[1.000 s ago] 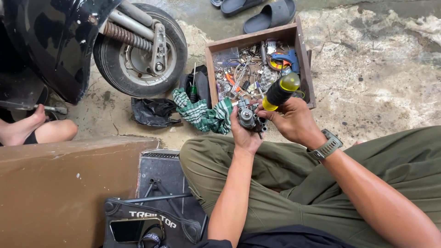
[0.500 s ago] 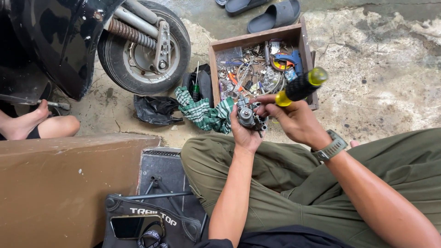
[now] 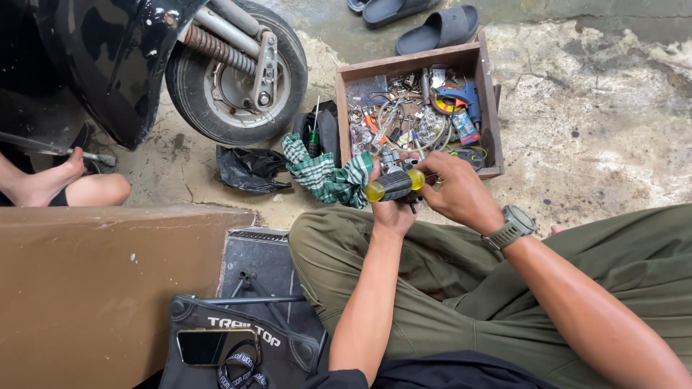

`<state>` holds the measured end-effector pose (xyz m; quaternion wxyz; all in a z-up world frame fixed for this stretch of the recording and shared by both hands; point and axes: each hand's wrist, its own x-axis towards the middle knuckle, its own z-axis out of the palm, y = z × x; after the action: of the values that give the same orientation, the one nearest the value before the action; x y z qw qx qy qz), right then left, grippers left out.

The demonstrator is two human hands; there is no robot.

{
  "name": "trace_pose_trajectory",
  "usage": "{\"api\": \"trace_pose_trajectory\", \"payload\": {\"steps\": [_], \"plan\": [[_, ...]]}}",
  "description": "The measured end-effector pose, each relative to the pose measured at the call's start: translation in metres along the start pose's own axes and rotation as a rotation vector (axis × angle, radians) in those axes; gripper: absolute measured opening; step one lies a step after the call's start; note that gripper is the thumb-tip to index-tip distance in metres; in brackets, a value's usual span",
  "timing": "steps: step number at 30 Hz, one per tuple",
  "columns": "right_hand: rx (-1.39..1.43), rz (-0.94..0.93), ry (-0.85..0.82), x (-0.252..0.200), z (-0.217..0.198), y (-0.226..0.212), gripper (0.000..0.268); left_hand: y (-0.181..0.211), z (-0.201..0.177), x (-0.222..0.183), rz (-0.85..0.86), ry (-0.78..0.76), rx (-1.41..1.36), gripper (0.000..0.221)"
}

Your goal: Disassembling a motorcycle carburetor using a screwdriver to remove internal components.

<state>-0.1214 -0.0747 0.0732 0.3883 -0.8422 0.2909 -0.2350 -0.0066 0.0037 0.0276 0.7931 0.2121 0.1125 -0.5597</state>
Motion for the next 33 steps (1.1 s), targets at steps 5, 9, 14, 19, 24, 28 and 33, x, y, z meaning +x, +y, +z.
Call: {"api": "trace_pose_trajectory", "payload": {"steps": [5,9,14,19,24,28,33], "plan": [[-0.148,-0.028,0.008,-0.004,0.011,0.006,0.011,0.0,-0.007,0.004,0.033,0.005,-0.003,0.05],[-0.2,-0.027,-0.001,-0.005,0.016,0.005,0.01,-0.001,-0.005,0.002,0.056,0.027,0.0,0.052],[-0.213,-0.015,0.003,-0.005,0.012,-0.004,0.012,0.001,-0.004,0.001,0.022,-0.012,-0.017,0.053],[-0.246,0.033,0.014,-0.003,0.014,-0.001,0.014,-0.001,0.009,-0.004,0.081,-0.041,0.008,0.051],[-0.283,0.018,0.046,-0.004,0.012,-0.029,0.01,-0.001,-0.022,0.014,0.073,0.003,0.024,0.051],[-0.303,0.015,0.052,-0.005,0.018,-0.03,0.015,0.01,0.007,-0.015,0.129,-0.051,-0.047,0.052],[-0.31,-0.045,0.053,-0.005,0.025,-0.022,0.017,0.01,-0.01,-0.006,0.206,-0.099,-0.044,0.056]]}}
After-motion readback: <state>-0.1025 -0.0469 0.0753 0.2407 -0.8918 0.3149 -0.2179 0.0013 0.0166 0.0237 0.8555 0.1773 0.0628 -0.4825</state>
